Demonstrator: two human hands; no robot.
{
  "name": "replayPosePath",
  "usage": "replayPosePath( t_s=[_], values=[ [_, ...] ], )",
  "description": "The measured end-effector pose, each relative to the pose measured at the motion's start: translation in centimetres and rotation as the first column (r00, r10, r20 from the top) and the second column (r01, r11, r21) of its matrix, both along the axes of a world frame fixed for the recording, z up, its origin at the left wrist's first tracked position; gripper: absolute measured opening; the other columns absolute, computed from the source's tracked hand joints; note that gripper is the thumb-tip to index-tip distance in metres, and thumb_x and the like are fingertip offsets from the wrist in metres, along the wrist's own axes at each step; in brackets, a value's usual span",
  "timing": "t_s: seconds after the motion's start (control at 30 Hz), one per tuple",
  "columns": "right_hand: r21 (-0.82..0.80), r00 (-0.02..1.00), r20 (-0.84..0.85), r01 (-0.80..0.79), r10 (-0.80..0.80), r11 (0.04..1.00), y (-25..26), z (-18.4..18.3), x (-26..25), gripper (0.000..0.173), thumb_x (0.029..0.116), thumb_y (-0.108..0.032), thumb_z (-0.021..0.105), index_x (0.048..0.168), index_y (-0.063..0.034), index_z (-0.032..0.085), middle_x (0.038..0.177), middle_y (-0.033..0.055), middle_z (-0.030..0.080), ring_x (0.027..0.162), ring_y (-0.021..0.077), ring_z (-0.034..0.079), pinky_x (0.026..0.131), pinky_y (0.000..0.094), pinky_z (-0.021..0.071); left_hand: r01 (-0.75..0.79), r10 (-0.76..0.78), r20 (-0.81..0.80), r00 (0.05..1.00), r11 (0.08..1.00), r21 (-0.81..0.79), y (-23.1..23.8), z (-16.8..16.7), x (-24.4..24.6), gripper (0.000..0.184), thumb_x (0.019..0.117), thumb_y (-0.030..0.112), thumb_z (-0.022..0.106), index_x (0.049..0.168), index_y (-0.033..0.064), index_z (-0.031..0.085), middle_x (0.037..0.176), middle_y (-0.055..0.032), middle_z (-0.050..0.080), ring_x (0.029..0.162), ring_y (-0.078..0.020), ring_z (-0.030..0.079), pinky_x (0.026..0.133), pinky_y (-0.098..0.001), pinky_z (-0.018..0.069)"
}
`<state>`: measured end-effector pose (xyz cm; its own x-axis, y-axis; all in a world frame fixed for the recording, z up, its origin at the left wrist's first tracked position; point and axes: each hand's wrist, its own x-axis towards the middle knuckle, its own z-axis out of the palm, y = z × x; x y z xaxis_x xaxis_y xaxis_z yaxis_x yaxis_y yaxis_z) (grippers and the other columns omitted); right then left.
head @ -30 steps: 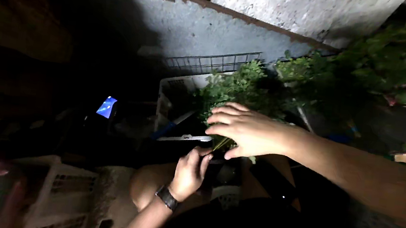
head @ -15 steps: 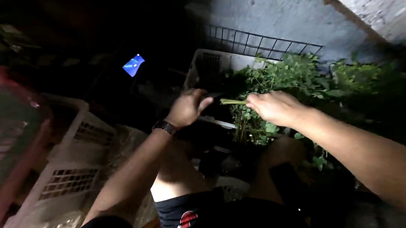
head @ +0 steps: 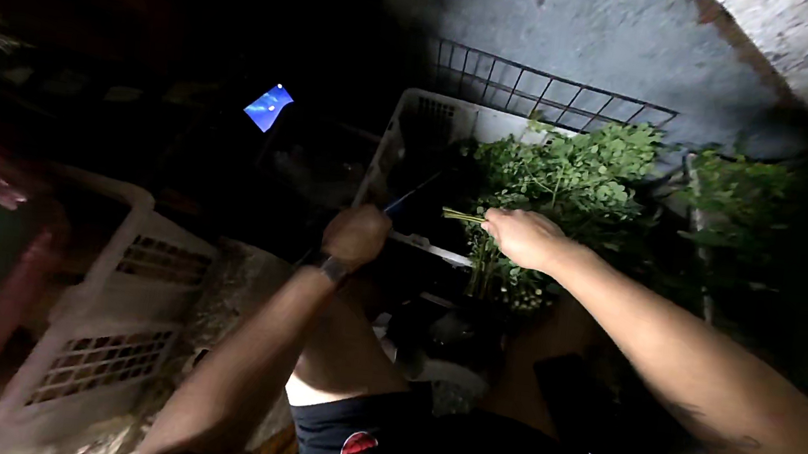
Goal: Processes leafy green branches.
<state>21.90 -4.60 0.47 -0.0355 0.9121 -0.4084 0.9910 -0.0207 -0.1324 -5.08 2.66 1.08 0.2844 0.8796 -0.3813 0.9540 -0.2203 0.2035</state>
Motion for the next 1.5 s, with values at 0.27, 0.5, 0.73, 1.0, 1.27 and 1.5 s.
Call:
replayPosePath(
  t_s=[0.27,0.5,0.73,1.0,1.27,1.5],
  values=[
    [0.076,0.994,-0.093,-0.044,0.051,0.996,0.0,-4.8,-7.2,0.026,0.1056,-0.021,0.052,0.129,-0.0134,0.060,0.103,0.0167,0.072,0.094,0.0400,0.071,0.076,0.0600,0.0583,-0.248,0.303,0.344,0.889,0.949,-0.194,-10.7,-1.7,-0.9,0.047,0.1091,0.042,0.045,0.140,0.0061,0.048,0.102,-0.0162,0.069,0.091,-0.0294,0.071,0.084,-0.0508,0.0584],
    [0.030,0.989,-0.141,-0.030,0.034,0.999,0.4,-6.0,-7.5,0.025,0.1070,-0.019,0.048,0.128,-0.0126,0.061,0.117,0.0177,0.069,0.101,0.0401,0.070,0.082,0.0585,0.0584,-0.262,0.265,-0.003,0.964,0.948,-0.179,-13.7,-3.7,1.6,0.054,0.1098,0.050,0.034,0.144,0.0092,0.045,0.110,-0.0185,0.071,0.105,-0.0369,0.071,0.087,-0.0558,0.0573],
    [0.015,0.979,-0.202,-0.001,0.003,1.000,-0.1,-6.3,-7.2,0.033,0.1032,-0.017,0.055,0.136,-0.0164,0.059,0.122,0.0176,0.067,0.103,0.0417,0.069,0.084,0.0608,0.0571,-0.257,0.255,0.149,0.955,0.966,-0.006,-12.6,-0.7,1.9,0.049,0.1098,0.045,0.040,0.139,0.0067,0.050,0.105,-0.0164,0.071,0.100,-0.0331,0.072,0.087,-0.0511,0.0572],
    [0.053,0.990,-0.124,-0.058,0.064,0.997,0.0,-6.7,-7.4,0.024,0.1075,-0.020,0.050,0.128,-0.0165,0.062,0.119,0.0142,0.068,0.104,0.0379,0.070,0.082,0.0568,0.0585,-0.187,0.197,0.010,0.980,0.947,-0.261,-10.2,-2.8,2.2,0.053,0.1111,0.045,0.035,0.142,0.0047,0.048,0.117,-0.0216,0.068,0.111,-0.0365,0.068,0.094,-0.0555,0.0548],
    [0.035,0.983,-0.186,0.007,0.000,0.999,-0.2,-6.8,-6.9,0.029,0.1043,-0.021,0.055,0.132,-0.0196,0.061,0.119,0.0152,0.069,0.103,0.0413,0.069,0.081,0.0631,0.0569,-0.258,0.256,0.169,0.952,0.966,-0.014,-10.8,-0.1,2.4,0.045,0.1093,0.046,0.042,0.132,0.0084,0.052,0.095,-0.0160,0.070,0.093,-0.0340,0.072,0.081,-0.0534,0.0583],
    [0.101,0.992,-0.120,-0.026,0.038,0.995,0.0,-7.2,-7.1,0.029,0.1097,-0.028,0.046,0.131,-0.0174,0.061,0.120,0.0147,0.069,0.104,0.0392,0.070,0.082,0.0591,0.0579,-0.199,0.272,0.172,0.947,0.915,-0.350,-9.0,-3.7,1.6,0.051,0.1108,0.045,0.038,0.135,0.0031,0.053,0.109,-0.0201,0.067,0.096,-0.0313,0.069,0.086,-0.0508,0.0569]
  ],
)
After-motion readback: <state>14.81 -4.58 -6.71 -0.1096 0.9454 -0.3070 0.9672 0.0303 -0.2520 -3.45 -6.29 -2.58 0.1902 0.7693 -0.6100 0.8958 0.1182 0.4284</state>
